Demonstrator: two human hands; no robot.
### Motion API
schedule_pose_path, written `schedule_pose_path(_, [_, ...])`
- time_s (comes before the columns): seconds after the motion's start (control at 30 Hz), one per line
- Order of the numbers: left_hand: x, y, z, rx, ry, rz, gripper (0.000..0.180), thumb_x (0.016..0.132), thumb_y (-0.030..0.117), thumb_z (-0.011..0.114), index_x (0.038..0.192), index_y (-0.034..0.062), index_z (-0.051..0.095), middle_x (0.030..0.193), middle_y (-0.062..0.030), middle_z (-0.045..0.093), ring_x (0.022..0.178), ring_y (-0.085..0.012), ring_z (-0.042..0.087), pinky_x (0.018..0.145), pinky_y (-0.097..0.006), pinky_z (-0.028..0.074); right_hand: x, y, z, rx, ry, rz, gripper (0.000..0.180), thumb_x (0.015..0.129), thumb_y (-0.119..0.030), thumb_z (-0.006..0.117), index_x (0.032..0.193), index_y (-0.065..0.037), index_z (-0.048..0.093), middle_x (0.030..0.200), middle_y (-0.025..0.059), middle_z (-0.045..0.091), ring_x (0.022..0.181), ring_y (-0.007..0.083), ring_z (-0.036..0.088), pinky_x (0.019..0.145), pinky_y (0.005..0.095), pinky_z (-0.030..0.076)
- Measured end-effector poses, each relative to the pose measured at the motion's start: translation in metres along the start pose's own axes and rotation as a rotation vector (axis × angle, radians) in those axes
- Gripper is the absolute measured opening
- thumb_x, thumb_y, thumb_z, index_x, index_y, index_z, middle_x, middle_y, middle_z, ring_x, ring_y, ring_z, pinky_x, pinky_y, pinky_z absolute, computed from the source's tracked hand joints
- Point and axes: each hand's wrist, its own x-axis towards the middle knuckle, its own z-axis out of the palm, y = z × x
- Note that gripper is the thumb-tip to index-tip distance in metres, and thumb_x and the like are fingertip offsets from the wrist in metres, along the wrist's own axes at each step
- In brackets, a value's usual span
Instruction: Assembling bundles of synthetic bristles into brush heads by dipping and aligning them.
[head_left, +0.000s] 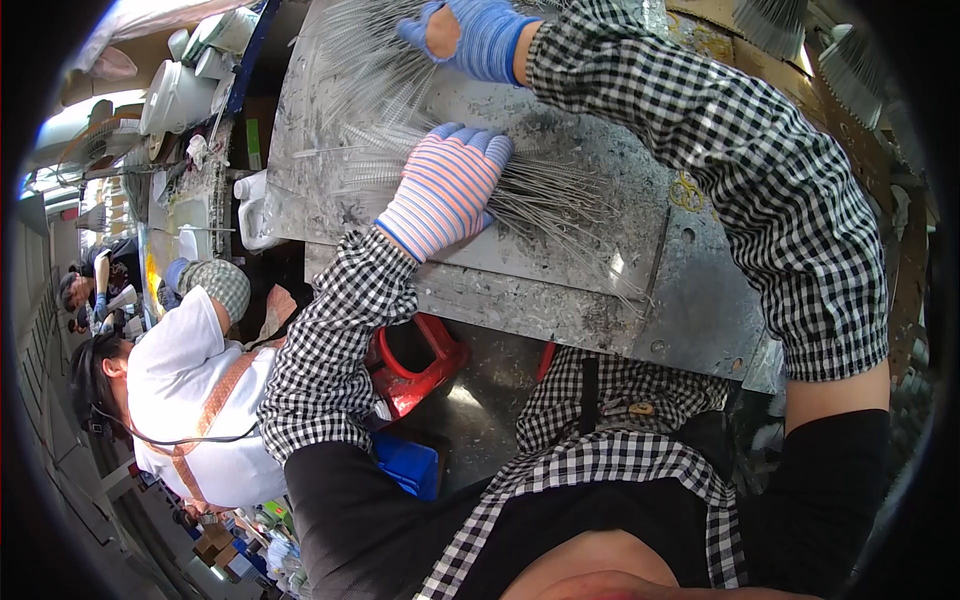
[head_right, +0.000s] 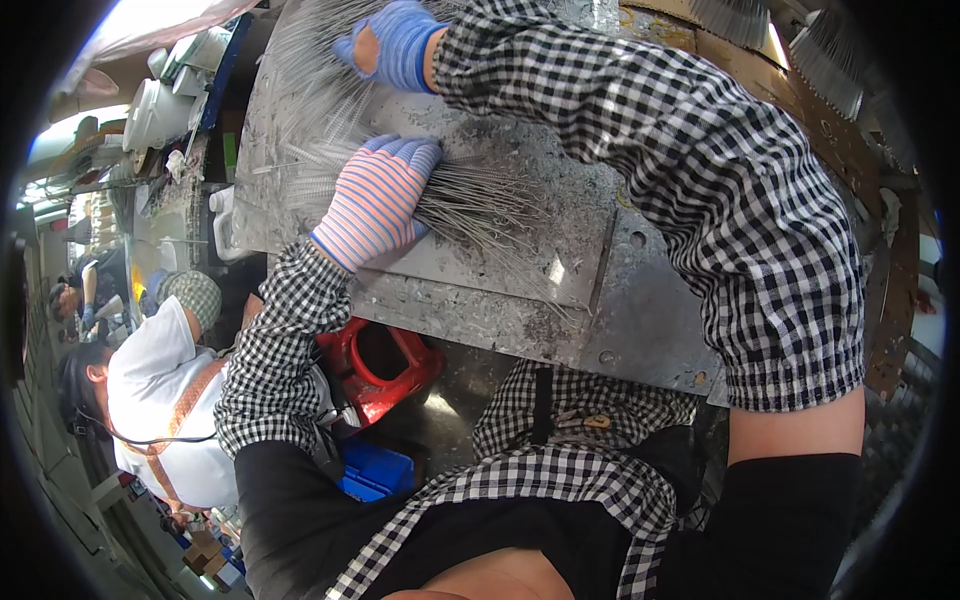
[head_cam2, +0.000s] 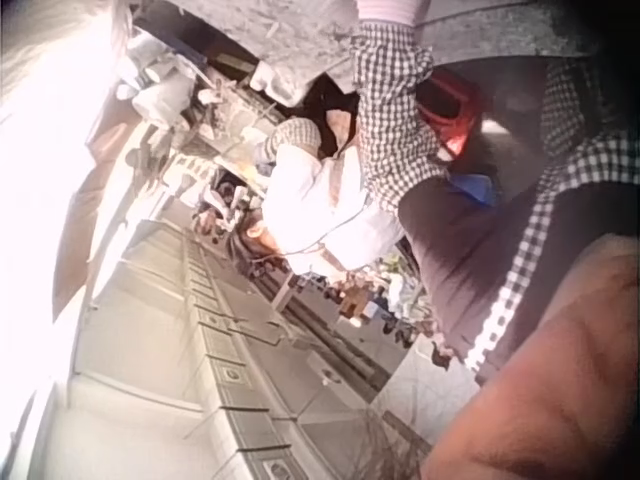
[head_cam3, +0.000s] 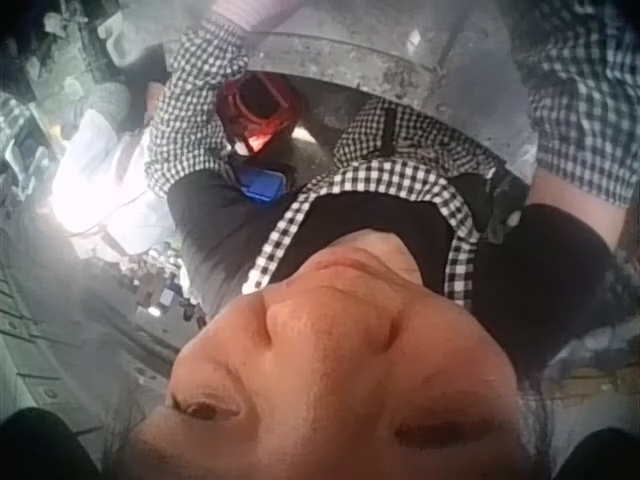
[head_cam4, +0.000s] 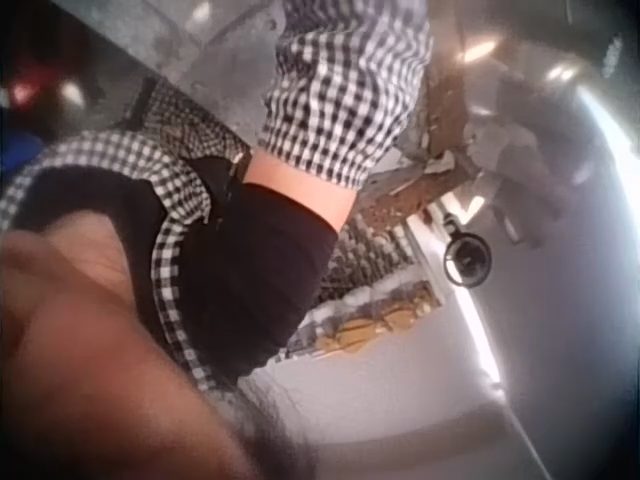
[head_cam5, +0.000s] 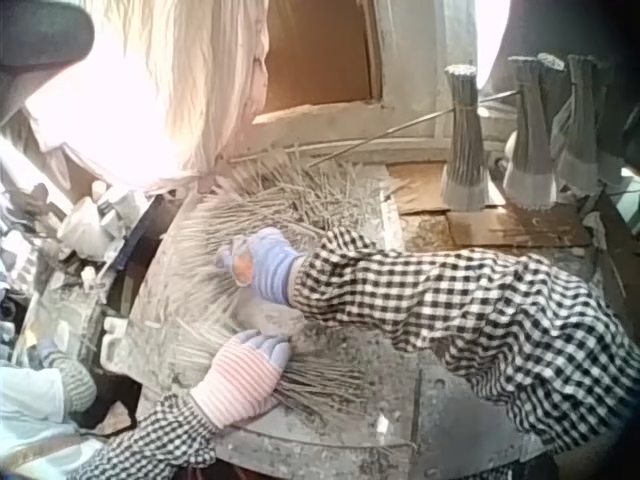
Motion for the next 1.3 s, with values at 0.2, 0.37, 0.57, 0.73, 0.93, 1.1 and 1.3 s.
schedule_pose_path(0.2, [-0.033, 0.023, -0.003, 0.077, -0.195, -0.113, 0.055, 0.067, 0.021, 0.079, 0.116, 0.0077, 0.058, 0.097, -0.0106, 0.068, 0.094, -0.0295, 0.066, 0.089, -0.042, 0.049, -0.011, -0.054, -0.020, 0.240, 0.044, -0.135, 0.042, 0.100, -0.021, 0.047, 0.140, -0.009, 0.049, 0.098, 0.0153, 0.069, 0.073, 0.0301, 0.070, 0.063, 0.0427, 0.058])
schedule_pose_path(0.37, [-0.052, 0.093, -0.001, 0.019, -0.143, -0.010, 0.052, 0.061, 0.020, 0.080, 0.108, 0.0092, 0.061, 0.092, -0.0067, 0.065, 0.091, -0.0270, 0.064, 0.082, -0.039, 0.048, 0.003, -0.029, -0.007, 0.159, 0.012, 0.018, 0.034, 0.102, -0.021, 0.045, 0.132, -0.006, 0.055, 0.116, 0.0180, 0.065, 0.082, 0.0344, 0.070, 0.068, 0.0473, 0.058])
schedule_pose_path(0.57, [-0.112, 0.067, -0.069, -0.204, 0.263, -0.270, 0.052, 0.063, 0.004, 0.077, 0.113, 0.0051, 0.062, 0.101, -0.0080, 0.068, 0.093, -0.0240, 0.066, 0.087, -0.039, 0.049, -0.050, -0.037, -0.076, 0.240, 0.000, -0.192, 0.052, 0.091, -0.010, 0.063, 0.142, -0.010, 0.049, 0.120, 0.0140, 0.065, 0.106, 0.0324, 0.066, 0.095, 0.0418, 0.053])
schedule_pose_path(0.73, [-0.112, 0.022, -0.119, -1.478, 0.903, -0.363, 0.035, 0.080, 0.005, 0.069, 0.113, 0.0069, 0.059, 0.089, -0.0045, 0.058, 0.086, -0.0232, 0.059, 0.091, -0.042, 0.047, -0.177, -0.016, -0.144, 0.879, -0.012, -0.039, 0.046, 0.099, -0.030, 0.059, 0.140, -0.010, 0.052, 0.120, 0.0137, 0.067, 0.110, 0.0254, 0.066, 0.100, 0.0394, 0.051])
schedule_pose_path(0.93, [-0.091, 0.022, -0.081, -2.159, 0.987, 0.079, 0.031, 0.079, 0.003, 0.063, 0.110, 0.0069, 0.059, 0.093, -0.0043, 0.058, 0.091, -0.0196, 0.057, 0.106, -0.041, 0.039, -0.308, -0.095, -0.131, 1.355, -0.172, 0.039, 0.070, 0.100, -0.051, 0.051, 0.151, -0.006, 0.036, 0.132, 0.0219, 0.060, 0.127, 0.0299, 0.055, 0.107, 0.0441, 0.045])
schedule_pose_path(1.1, [-0.078, 0.055, -0.021, -2.309, 1.049, 0.097, 0.029, 0.077, 0.006, 0.067, 0.105, 0.0081, 0.059, 0.091, -0.0026, 0.058, 0.090, -0.0178, 0.059, 0.102, -0.039, 0.042, -0.381, -0.106, -0.137, 1.808, -0.437, 0.323, 0.053, 0.105, -0.040, 0.045, 0.144, -0.004, 0.048, 0.121, 0.0190, 0.065, 0.119, 0.0285, 0.060, 0.104, 0.0414, 0.046])
schedule_pose_path(1.3, [-0.093, 0.083, -0.009, -2.378, 1.159, 0.056, 0.032, 0.076, 0.006, 0.062, 0.107, 0.0088, 0.057, 0.089, -0.0036, 0.057, 0.085, -0.0194, 0.057, 0.100, -0.041, 0.043, -0.507, -0.057, -0.162, 1.245, -0.241, 0.444, 0.034, 0.104, -0.029, 0.043, 0.113, -0.005, 0.065, 0.099, 0.0114, 0.069, 0.091, 0.0220, 0.067, 0.089, 0.0321, 0.053])
